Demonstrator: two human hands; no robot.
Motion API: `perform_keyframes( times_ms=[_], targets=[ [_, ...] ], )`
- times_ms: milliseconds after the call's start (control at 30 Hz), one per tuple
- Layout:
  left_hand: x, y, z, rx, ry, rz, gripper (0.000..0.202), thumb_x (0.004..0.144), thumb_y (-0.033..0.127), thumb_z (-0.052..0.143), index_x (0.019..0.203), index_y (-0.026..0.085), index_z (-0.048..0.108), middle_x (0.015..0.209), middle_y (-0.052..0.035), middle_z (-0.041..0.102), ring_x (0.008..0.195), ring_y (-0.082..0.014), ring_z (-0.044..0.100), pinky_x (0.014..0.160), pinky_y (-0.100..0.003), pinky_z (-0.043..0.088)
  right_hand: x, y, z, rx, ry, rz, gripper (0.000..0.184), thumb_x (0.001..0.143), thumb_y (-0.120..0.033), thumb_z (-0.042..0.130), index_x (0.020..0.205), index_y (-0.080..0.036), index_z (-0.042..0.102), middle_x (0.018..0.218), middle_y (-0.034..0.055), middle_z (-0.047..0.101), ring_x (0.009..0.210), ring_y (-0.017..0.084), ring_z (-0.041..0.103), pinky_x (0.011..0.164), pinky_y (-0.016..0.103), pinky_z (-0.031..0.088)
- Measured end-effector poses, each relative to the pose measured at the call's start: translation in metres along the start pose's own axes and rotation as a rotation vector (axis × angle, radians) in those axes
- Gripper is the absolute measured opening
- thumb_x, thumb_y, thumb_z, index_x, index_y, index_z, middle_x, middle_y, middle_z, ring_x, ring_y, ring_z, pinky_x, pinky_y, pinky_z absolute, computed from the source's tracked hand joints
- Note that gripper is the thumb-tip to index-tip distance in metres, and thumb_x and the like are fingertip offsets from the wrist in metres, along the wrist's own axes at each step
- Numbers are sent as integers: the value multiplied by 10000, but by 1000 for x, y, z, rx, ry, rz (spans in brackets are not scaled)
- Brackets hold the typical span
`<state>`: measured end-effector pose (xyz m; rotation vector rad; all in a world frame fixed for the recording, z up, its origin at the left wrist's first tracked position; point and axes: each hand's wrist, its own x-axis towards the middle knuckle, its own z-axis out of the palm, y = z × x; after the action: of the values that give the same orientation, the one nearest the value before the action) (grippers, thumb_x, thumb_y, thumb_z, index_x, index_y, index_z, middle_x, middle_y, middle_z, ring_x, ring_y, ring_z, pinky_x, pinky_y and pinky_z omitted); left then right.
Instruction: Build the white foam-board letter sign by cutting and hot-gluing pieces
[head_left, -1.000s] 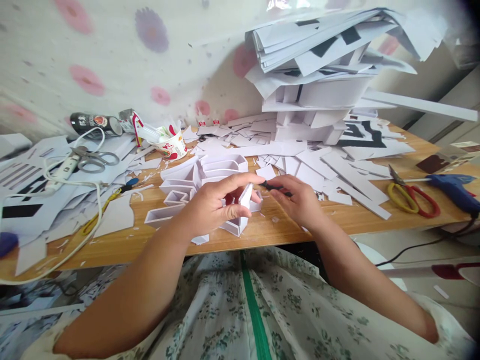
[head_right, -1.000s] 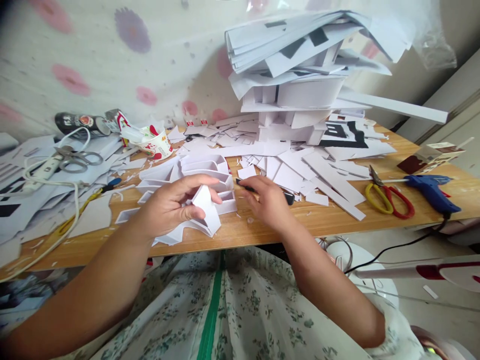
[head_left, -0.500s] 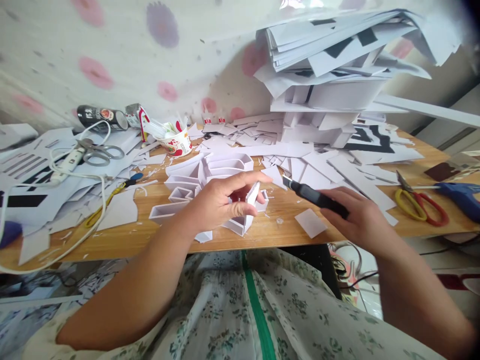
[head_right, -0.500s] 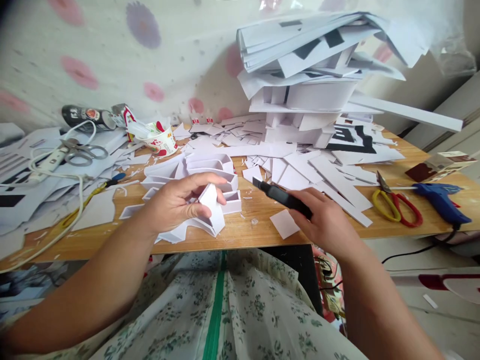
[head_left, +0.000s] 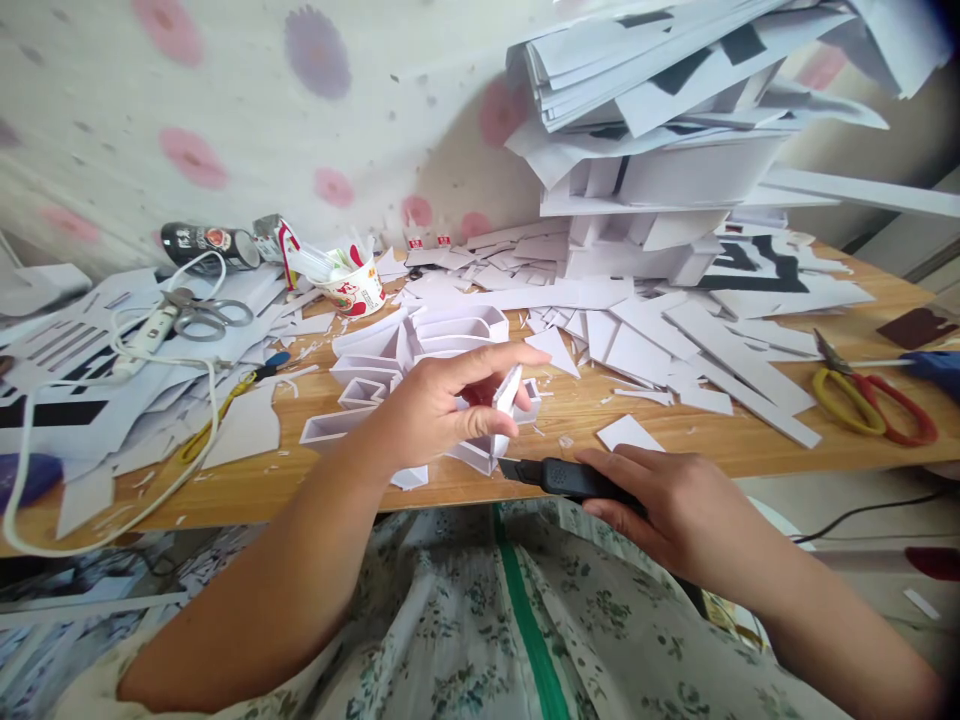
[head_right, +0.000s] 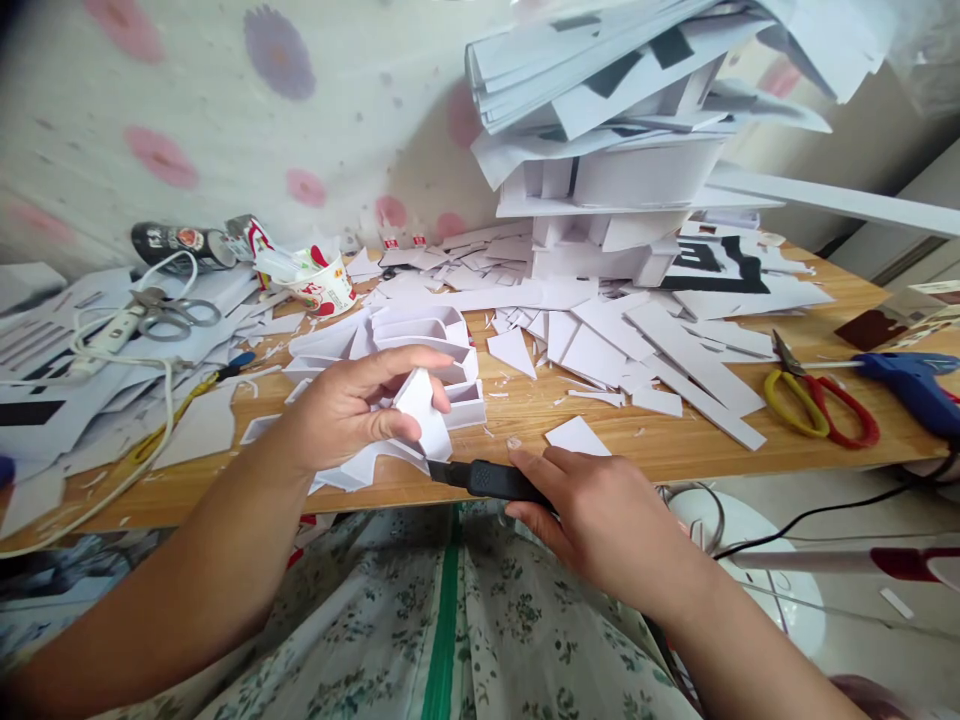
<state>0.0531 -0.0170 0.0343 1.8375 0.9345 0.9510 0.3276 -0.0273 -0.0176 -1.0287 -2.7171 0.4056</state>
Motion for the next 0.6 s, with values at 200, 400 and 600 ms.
perform_keyframes(
  times_ms=[200,400,600],
  targets=[
    [0,1,-1,4,-25,4,508,804,319,710,1290,290,561,961,-20,686,870,-150,631,769,-237,542,8,-7,-3,-63,-74,13,343,977,-421,393,1218,-223,536,870,59,648,749,232,635,605,328,423],
    [0,0,-2,-19,-22,1,499,800,287,717,1279,270,575,948,-26,691,813,-135,635,733,-216,539,13,-5,-2,-83,-56,-4,334,975,-410,407,1218,-221,536,869,61,656,760,228,637,616,321,400],
    [1,-1,-2,-39,-35,-23,498,811,298,706,1290,298,569,947,-23,695,832,-143,643,722,-214,537,21,10,-6,-107,-70,-57,344,970,-445,418,1204,-230,549,884,45,666,732,214,643,601,312,380]
  ],
)
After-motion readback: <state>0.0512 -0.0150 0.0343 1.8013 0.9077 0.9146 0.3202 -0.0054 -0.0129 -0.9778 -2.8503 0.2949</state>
